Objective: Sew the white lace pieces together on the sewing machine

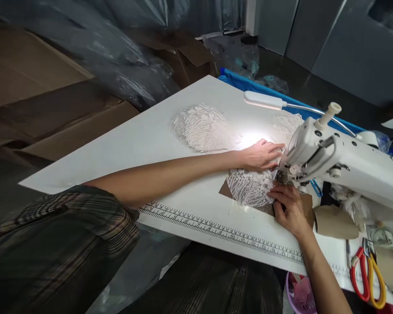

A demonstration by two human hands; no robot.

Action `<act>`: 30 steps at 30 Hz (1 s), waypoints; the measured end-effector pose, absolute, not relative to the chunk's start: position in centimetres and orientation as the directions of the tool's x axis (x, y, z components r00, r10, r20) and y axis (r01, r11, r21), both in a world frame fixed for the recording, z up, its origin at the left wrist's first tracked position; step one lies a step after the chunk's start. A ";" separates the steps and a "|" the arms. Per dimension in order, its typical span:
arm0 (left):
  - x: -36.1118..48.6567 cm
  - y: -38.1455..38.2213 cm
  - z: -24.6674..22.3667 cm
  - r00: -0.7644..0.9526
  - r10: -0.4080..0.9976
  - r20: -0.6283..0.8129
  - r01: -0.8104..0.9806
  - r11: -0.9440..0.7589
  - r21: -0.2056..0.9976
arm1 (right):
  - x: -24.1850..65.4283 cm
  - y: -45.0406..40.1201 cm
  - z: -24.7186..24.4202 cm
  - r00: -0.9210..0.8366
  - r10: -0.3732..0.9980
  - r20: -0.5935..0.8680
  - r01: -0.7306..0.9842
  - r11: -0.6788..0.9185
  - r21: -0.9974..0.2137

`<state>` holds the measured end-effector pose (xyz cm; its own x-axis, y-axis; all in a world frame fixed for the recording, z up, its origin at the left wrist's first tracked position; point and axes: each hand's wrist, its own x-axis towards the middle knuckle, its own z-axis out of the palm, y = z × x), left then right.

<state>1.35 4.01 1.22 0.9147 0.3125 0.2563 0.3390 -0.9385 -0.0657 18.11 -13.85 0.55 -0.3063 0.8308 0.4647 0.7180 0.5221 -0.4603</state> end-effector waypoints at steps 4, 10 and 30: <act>2.0 4.4 2.6 0.952 0.216 0.219 0.253 -0.955 -0.157 | 18.7 -13.9 0.2 -0.268 0.859 0.436 0.672 0.491 -0.554; -1.7 1.0 3.0 0.891 0.224 0.396 0.251 -0.968 -0.017 | 19.8 -14.1 -0.6 -0.046 0.911 0.411 0.669 0.334 -0.665; -3.0 -3.8 -0.2 0.867 0.067 0.494 0.048 -0.998 0.052 | 19.2 -14.8 -0.2 -0.398 0.835 0.380 0.762 0.531 -0.370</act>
<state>-3.04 -3.79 -0.24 0.8670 0.0672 0.4938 0.0477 -0.9975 0.0519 19.16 -14.79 -0.17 -0.3979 0.8350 0.3799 0.7619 0.5315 -0.3701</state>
